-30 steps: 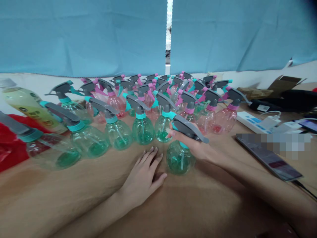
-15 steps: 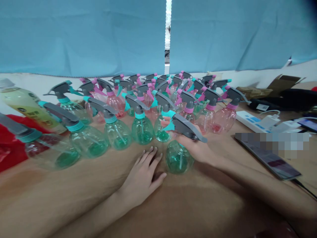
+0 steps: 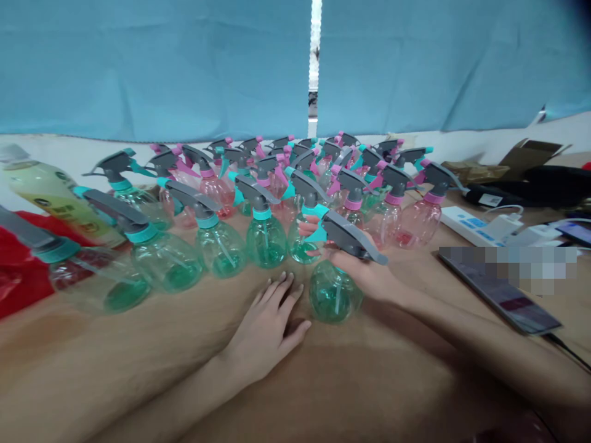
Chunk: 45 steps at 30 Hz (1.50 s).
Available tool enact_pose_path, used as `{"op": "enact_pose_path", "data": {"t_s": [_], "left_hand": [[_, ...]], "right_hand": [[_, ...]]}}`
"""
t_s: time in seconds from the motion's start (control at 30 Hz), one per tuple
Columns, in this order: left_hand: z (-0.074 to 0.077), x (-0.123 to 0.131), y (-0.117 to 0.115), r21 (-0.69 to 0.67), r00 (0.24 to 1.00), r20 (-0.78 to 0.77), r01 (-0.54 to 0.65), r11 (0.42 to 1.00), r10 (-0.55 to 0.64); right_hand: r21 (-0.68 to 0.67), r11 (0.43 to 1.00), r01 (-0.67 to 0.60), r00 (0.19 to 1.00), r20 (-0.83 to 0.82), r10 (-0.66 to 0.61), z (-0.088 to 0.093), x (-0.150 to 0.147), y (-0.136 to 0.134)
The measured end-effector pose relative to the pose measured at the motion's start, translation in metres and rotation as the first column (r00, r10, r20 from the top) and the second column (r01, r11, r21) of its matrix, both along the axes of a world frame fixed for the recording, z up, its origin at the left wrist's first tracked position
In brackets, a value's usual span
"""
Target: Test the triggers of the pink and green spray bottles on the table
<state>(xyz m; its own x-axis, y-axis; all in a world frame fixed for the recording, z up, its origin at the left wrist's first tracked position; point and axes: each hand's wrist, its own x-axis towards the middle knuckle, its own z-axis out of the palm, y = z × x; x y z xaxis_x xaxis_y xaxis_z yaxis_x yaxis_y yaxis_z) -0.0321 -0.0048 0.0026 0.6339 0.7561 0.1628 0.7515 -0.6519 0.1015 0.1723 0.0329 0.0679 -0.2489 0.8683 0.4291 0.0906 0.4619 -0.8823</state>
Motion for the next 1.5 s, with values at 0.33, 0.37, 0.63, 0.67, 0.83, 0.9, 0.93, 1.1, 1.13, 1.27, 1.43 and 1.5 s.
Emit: {"op": "enact_pose_path", "data": {"t_s": [0.33, 0.37, 0.63, 0.67, 0.83, 0.9, 0.93, 1.1, 1.13, 1.27, 1.43, 1.5], "left_hand": [[0.0003, -0.0007, -0.0001, -0.003, 1.000, -0.003, -0.005, 1.000, 0.005], [0.0001, -0.0008, -0.0001, 0.000, 1.000, -0.001, -0.007, 1.000, 0.007], [-0.0009, -0.0007, 0.0005, 0.005, 1.000, 0.022, 0.000, 1.000, 0.000], [-0.0008, -0.0006, 0.0004, 0.004, 1.000, 0.023, -0.001, 1.000, 0.001], [-0.0009, -0.0006, 0.0001, 0.000, 1.000, 0.010, -0.007, 1.000, 0.007], [-0.0012, -0.0008, 0.0003, -0.001, 1.000, 0.012, -0.005, 1.000, 0.005], [-0.0015, -0.0010, 0.0004, -0.001, 1.000, 0.015, -0.004, 1.000, 0.005], [-0.0023, -0.0010, 0.0004, 0.007, 1.000, 0.029, -0.005, 1.000, 0.005], [-0.0022, -0.0009, 0.0004, 0.006, 1.000, 0.029, -0.005, 1.000, 0.005], [-0.0012, -0.0006, 0.0007, -0.004, 1.000, 0.026, 0.001, 1.000, -0.001], [0.0005, -0.0006, 0.0005, -0.011, 1.000, 0.029, 0.005, 1.000, -0.004], [0.0010, -0.0007, 0.0000, -0.017, 0.999, 0.034, 0.004, 1.000, -0.003]], "right_hand": [[-0.018, 0.990, -0.139, 0.990, 0.035, 0.140, 0.0033, 0.0028, 0.0015], [-0.008, 0.991, -0.132, 0.990, 0.041, 0.133, 0.0036, 0.0031, 0.0014], [-0.016, 0.994, -0.106, 0.992, 0.061, 0.107, 0.0073, 0.0029, -0.0011], [-0.017, 0.995, -0.101, 0.993, 0.058, 0.102, 0.0074, 0.0030, -0.0012], [-0.014, 0.997, -0.076, 0.995, 0.060, 0.077, 0.0046, 0.0037, 0.0001], [-0.008, 0.994, -0.109, 0.993, 0.051, 0.109, 0.0036, 0.0035, 0.0010], [-0.006, 0.992, -0.126, 0.991, 0.047, 0.126, 0.0034, 0.0033, 0.0015], [-0.001, 0.988, -0.157, 0.986, 0.050, 0.157, 0.0035, 0.0029, 0.0038], [0.009, 0.986, -0.164, 0.985, 0.051, 0.164, 0.0035, 0.0030, 0.0042], [0.040, 0.987, -0.156, 0.987, 0.052, 0.154, 0.0029, 0.0035, 0.0042], [0.019, 0.992, -0.126, 0.991, 0.044, 0.125, 0.0017, 0.0035, 0.0029], [0.024, 0.995, -0.096, 0.995, 0.043, 0.095, 0.0018, 0.0032, 0.0022]]}}
